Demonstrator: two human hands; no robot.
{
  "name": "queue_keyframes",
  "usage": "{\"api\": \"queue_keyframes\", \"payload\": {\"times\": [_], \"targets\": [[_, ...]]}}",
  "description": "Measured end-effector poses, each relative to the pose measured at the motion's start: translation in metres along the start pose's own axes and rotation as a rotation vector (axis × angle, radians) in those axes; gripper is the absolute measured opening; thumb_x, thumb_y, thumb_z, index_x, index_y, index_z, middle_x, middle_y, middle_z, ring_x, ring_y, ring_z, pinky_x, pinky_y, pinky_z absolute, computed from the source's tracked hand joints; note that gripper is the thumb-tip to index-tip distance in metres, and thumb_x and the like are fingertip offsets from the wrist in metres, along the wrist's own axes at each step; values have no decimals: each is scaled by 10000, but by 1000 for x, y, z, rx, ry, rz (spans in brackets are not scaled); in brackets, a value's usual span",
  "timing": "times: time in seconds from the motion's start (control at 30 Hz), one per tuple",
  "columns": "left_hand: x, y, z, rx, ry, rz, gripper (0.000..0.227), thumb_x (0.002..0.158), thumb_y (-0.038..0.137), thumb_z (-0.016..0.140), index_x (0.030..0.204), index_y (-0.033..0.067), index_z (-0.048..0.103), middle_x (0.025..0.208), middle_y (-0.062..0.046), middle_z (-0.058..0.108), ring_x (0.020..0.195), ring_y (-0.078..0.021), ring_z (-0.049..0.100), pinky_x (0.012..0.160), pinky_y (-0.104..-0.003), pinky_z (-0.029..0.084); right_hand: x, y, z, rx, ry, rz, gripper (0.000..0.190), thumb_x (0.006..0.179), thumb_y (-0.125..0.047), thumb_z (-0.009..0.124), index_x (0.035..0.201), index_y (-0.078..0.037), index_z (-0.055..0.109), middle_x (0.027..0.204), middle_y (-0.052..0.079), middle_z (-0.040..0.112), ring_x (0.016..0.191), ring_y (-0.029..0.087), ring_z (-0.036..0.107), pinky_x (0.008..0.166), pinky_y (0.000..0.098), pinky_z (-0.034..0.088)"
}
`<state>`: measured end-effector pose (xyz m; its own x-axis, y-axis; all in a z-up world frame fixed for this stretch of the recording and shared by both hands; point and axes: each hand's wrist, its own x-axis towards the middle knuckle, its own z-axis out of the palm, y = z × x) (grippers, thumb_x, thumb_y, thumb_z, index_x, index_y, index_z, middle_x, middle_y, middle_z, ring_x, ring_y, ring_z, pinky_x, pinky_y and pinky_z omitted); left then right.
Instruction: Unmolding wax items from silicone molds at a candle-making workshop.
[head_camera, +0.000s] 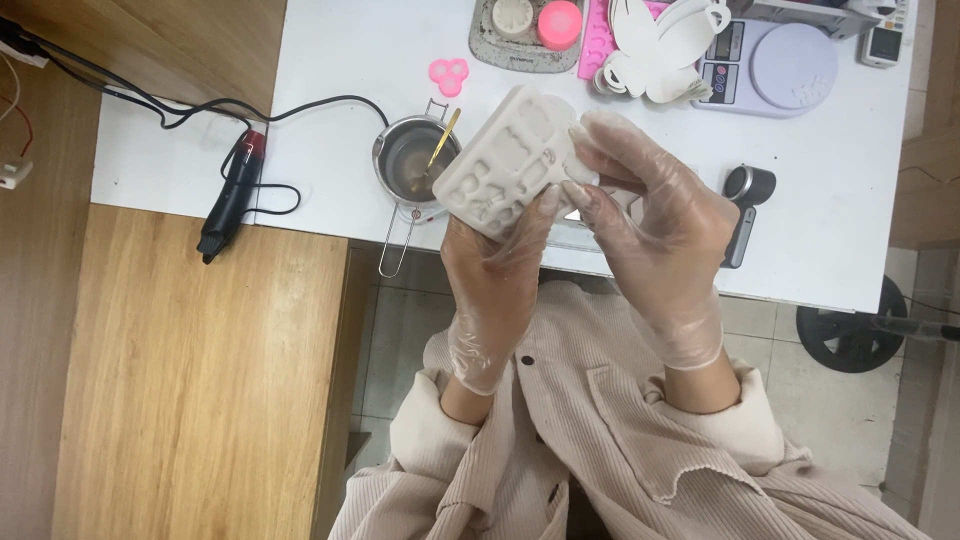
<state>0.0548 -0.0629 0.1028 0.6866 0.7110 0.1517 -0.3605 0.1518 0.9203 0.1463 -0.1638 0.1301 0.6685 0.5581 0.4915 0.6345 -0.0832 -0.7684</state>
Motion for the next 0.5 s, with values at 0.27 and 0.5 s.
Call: {"api": "queue_keyframes", "payload": {"times": [0.27,0.5], "targets": [[1,-2,-2,118,6,11,307,1044,7,678,1334,-61,604,1252,-82,702,1131,-106,667,993,-273,588,1,3,-2,10,-7,1,409,1030,46,775,1403,37,608,1331,179,702,1176,226,731,1000,316,603],[4,-4,-1,109,39,-63,319,1025,44,688,1305,-63,579,1212,-93,709,1098,-106,676,955,-268,589,9,-3,-4,-309,-27,-190,394,1004,23,809,1349,51,622,1201,157,744,1099,205,760,941,288,634]]}}
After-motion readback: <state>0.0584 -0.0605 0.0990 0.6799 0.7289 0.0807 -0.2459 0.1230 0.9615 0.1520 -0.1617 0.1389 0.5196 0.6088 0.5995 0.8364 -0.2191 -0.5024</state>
